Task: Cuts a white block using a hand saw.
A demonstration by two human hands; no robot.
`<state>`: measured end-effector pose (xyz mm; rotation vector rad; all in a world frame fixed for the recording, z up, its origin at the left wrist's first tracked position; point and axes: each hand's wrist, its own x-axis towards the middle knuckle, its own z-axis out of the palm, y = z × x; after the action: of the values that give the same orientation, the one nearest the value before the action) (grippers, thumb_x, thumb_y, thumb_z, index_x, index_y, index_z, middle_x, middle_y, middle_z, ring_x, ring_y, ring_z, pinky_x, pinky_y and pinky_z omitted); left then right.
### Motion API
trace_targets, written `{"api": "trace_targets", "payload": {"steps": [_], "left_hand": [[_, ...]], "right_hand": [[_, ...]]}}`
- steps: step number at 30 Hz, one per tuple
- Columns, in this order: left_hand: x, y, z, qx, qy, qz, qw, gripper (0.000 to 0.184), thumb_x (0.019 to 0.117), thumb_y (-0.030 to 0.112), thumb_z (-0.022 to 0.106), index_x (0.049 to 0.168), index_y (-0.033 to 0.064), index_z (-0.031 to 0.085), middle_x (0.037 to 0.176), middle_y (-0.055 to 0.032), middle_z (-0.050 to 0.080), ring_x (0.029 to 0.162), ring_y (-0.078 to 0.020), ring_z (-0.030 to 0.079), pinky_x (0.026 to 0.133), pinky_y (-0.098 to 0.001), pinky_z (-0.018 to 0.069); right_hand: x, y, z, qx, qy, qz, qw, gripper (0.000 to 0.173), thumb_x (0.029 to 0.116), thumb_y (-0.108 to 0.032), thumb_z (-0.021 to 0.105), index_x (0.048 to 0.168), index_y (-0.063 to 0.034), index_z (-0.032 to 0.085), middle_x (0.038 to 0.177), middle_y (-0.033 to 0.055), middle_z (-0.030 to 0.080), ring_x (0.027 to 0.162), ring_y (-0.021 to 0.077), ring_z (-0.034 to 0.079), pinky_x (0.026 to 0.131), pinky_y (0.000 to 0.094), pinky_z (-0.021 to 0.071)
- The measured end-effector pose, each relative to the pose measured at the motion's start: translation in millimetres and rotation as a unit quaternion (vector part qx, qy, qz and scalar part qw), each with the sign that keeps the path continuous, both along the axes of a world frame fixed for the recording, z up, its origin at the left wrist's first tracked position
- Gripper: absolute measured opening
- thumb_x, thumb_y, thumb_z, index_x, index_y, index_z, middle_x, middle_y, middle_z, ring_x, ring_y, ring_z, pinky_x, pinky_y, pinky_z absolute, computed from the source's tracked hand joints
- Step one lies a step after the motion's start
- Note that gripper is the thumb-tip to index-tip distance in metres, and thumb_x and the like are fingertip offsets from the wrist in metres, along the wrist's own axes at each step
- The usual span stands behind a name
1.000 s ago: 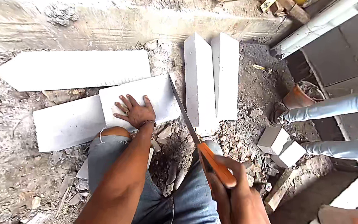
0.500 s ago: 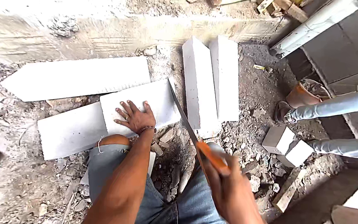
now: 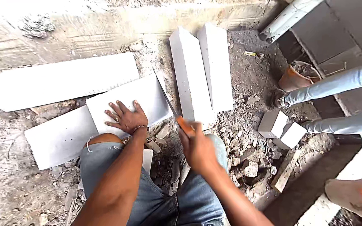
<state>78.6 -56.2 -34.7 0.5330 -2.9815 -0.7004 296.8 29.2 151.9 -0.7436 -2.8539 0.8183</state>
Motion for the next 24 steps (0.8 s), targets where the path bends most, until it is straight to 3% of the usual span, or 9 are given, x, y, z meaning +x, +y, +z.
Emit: {"api": "trace_targets", "payload": {"steps": [3,5,7,10,13,15,17,21,24], "left_hand": [[-17.3,9.3,9.6,-0.010,-0.010,0.013,1.000,0.083,0.0984,0.073,0.024,0.162,0.0194,0.035,0.171,-0.0061,0.023,0.159,-0.0361,0.012,0.119,-0.0732,-0.0019],[-18.6,9.4,13.8,-0.016,-0.034,0.013,0.999,0.083,0.0987,0.072,0.024,0.162,0.0202,0.033,0.172,-0.0054,0.021,0.159,-0.0359,0.009,0.119,-0.0739,-0.0033],[-18.0,9.9,14.8,-0.011,-0.040,0.016,0.999,0.082,0.0989,0.072,0.023,0.163,0.0207,0.031,0.173,-0.0051,0.018,0.160,-0.0351,0.008,0.119,-0.0737,-0.0038],[-2.2,4.0,5.2,-0.007,-0.002,0.016,1.000,0.083,0.0995,0.072,0.024,0.163,0.0182,0.030,0.172,-0.0070,0.020,0.160,-0.0344,0.009,0.120,-0.0722,-0.0019],[5.9,-1.1,-1.6,-0.005,0.014,0.012,1.000,0.083,0.0993,0.071,0.027,0.162,0.0166,0.032,0.172,-0.0080,0.021,0.160,-0.0345,0.010,0.121,-0.0710,-0.0015],[-1.0,2.3,4.5,-0.009,0.007,0.014,1.000,0.083,0.0998,0.070,0.026,0.162,0.0152,0.033,0.172,-0.0090,0.021,0.159,-0.0362,0.009,0.120,-0.0720,-0.0012],[-13.6,6.2,9.5,-0.013,-0.002,0.016,1.000,0.083,0.1001,0.069,0.026,0.162,0.0134,0.032,0.171,-0.0107,0.021,0.159,-0.0379,0.010,0.120,-0.0728,-0.0004],[-7.8,-1.2,1.1,-0.024,-0.009,0.013,1.000,0.084,0.0988,0.071,0.023,0.163,0.0173,0.030,0.172,-0.0090,0.019,0.159,-0.0360,0.010,0.121,-0.0723,-0.0007],[-1.1,-3.6,-4.8,-0.022,-0.013,0.003,1.000,0.084,0.0981,0.072,0.021,0.164,0.0206,0.029,0.172,-0.0059,0.019,0.160,-0.0342,0.011,0.121,-0.0716,-0.0023]], "right_hand": [[-52.2,13.9,4.4,-0.042,0.009,0.020,0.999,0.040,0.1089,-0.040,0.049,0.140,-0.0153,0.047,0.068,0.0082,0.061,0.054,0.0287,0.062,0.045,0.0493,0.0509],[-9.3,6.0,9.9,-0.038,0.004,0.020,0.999,0.043,0.1089,-0.042,0.048,0.142,-0.0145,0.044,0.066,0.0036,0.058,0.052,0.0229,0.060,0.045,0.0451,0.0524],[61.1,-10.3,21.6,-0.015,0.022,0.007,1.000,0.044,0.1059,-0.040,0.054,0.139,-0.0111,0.054,0.067,-0.0007,0.064,0.052,0.0153,0.062,0.046,0.0397,0.0538],[104.9,-22.6,47.6,-0.044,0.009,-0.016,0.999,0.041,0.1049,-0.033,0.060,0.134,-0.0048,0.057,0.080,0.0036,0.072,0.058,0.0150,0.067,0.049,0.0395,0.0572],[22.0,3.4,2.8,0.009,0.025,-0.003,1.000,0.046,0.1051,-0.038,0.054,0.136,-0.0037,0.053,0.065,0.0027,0.063,0.052,0.0199,0.063,0.049,0.0436,0.0546],[-43.9,21.7,-7.2,-0.014,0.002,0.004,1.000,0.050,0.1079,-0.043,0.049,0.144,-0.0087,0.047,0.072,0.0094,0.064,0.060,0.0291,0.066,0.055,0.0518,0.0556],[-56.2,23.9,-5.8,-0.019,-0.006,0.013,1.000,0.049,0.1079,-0.047,0.048,0.143,-0.0127,0.049,0.074,0.0091,0.065,0.063,0.0297,0.066,0.057,0.0532,0.0560],[73.8,-14.9,-3.6,-0.002,0.031,0.011,0.999,0.051,0.1041,-0.035,0.058,0.139,0.0020,0.054,0.076,0.0080,0.072,0.055,0.0207,0.068,0.049,0.0449,0.0580],[119.5,-20.2,7.8,-0.050,0.037,-0.004,0.998,0.047,0.1047,-0.026,0.059,0.137,0.0076,0.052,0.091,0.0119,0.074,0.065,0.0172,0.071,0.058,0.0403,0.0620]]}}
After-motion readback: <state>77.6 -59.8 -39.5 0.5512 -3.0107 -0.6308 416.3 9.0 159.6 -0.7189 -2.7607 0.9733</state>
